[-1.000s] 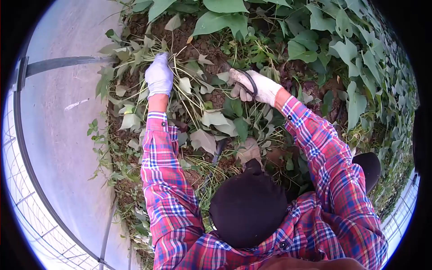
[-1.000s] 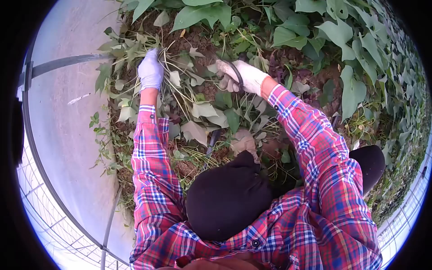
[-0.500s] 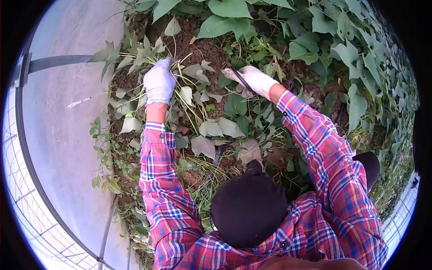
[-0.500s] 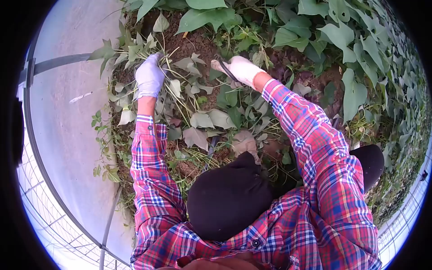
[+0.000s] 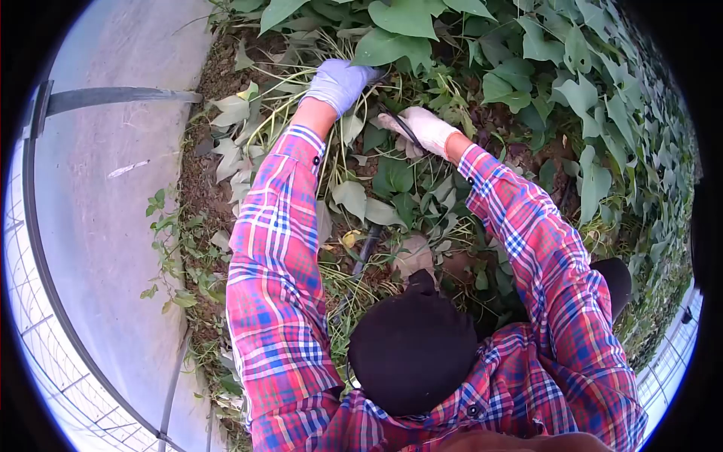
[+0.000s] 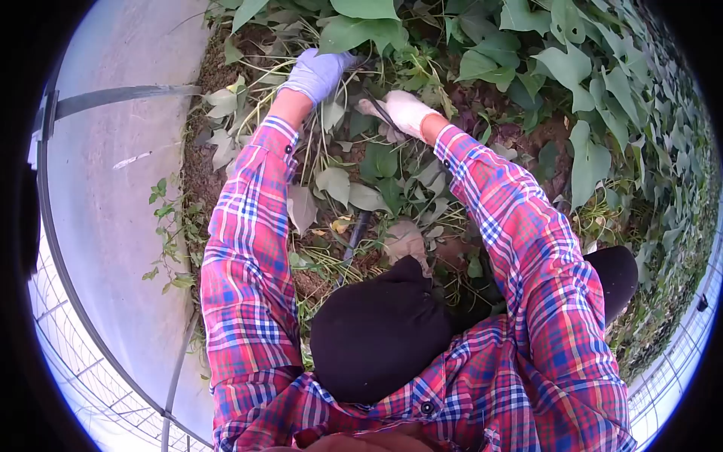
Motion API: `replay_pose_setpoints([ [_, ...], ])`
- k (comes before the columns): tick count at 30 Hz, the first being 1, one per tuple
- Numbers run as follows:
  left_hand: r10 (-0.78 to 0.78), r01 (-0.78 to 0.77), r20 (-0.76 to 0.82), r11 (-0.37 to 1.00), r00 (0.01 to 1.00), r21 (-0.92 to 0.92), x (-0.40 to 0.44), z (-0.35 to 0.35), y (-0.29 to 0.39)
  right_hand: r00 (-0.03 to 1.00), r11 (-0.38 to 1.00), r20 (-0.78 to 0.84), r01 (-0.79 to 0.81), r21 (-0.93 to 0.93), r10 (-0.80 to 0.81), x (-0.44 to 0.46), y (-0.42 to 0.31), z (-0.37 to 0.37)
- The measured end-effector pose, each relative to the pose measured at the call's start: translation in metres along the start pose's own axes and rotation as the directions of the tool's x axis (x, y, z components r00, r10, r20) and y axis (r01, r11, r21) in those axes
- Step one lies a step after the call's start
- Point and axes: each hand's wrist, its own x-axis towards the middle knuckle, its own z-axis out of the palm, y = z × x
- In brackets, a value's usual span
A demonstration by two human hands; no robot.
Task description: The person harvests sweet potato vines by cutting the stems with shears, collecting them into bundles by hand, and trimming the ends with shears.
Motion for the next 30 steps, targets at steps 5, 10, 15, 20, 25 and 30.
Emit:
replay_pose_setpoints([
  [5,0.025,-0.029,0.044,0.996,0.999,0.087,0.055,0.072,-0.005,0.999,0.999,0.014,-0.045,-0.018,0.046,0.030,0.025,-0.012],
  [10,-0.114,0.068,0.173,0.965,0.978,0.252,0.051,0.042,0.009,1.000,0.993,0.004,-0.017,-0.113,0.018,0.014,0.014,-0.015],
  [15,-0.062,0.085,-0.107,0.971,0.992,0.223,-0.006,0.008,0.000,0.992,0.963,0.067,0.084,0.256,-0.105,-0.024,0.023,-0.037],
  [20,-0.491,0.520,-0.375,0.854,0.787,-0.027,-0.135,-0.074,-0.027,0.990,0.974,0.053,0.121,0.193,-0.134,-0.042,0.044,-0.104],
  [25,-0.872,0.618,-0.227,0.470,0.433,-0.630,-0.249,-0.156,-0.031,0.985,0.902,-0.105,0.171,0.397,-0.140,-0.041,0.076,-0.120],
  [30,-0.845,0.676,-0.054,0.461,0.532,-0.575,-0.228,-0.155,0.007,0.982,0.976,-0.047,0.186,0.112,-0.182,-0.069,0.064,-0.099],
])
